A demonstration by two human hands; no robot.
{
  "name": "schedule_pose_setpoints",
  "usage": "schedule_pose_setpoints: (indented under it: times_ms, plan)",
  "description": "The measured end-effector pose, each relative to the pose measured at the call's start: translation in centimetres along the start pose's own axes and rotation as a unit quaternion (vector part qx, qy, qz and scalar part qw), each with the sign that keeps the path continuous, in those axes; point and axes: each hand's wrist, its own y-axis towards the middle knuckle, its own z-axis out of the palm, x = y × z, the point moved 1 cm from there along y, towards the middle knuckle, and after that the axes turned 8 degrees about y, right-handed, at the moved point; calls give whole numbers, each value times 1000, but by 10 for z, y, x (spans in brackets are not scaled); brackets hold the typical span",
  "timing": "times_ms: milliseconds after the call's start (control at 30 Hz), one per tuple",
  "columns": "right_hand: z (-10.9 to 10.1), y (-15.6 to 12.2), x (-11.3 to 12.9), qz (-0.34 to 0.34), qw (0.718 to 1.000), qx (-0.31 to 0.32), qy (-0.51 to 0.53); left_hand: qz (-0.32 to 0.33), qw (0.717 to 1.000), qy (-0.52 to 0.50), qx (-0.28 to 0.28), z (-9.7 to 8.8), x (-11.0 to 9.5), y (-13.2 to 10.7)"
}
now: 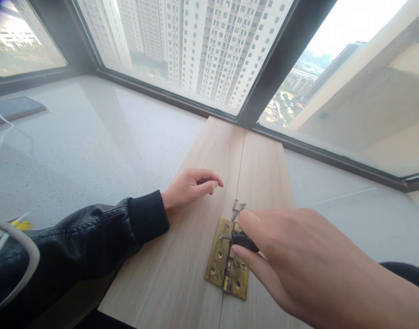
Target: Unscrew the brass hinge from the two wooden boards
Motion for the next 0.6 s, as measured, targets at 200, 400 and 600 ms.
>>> schedule_pose_setpoints:
  times_ms: [200,400,600]
  plan:
    - [12,5,5,44,997,-55,-11,-3,1000,1,-2,0,-2,0]
    - [20,5,8,92,986,-115,-72,19,999,29,9,1,-1,-3]
    - [22,3,9,94,989,-105,-42,97,957,245,123,8,-11,7]
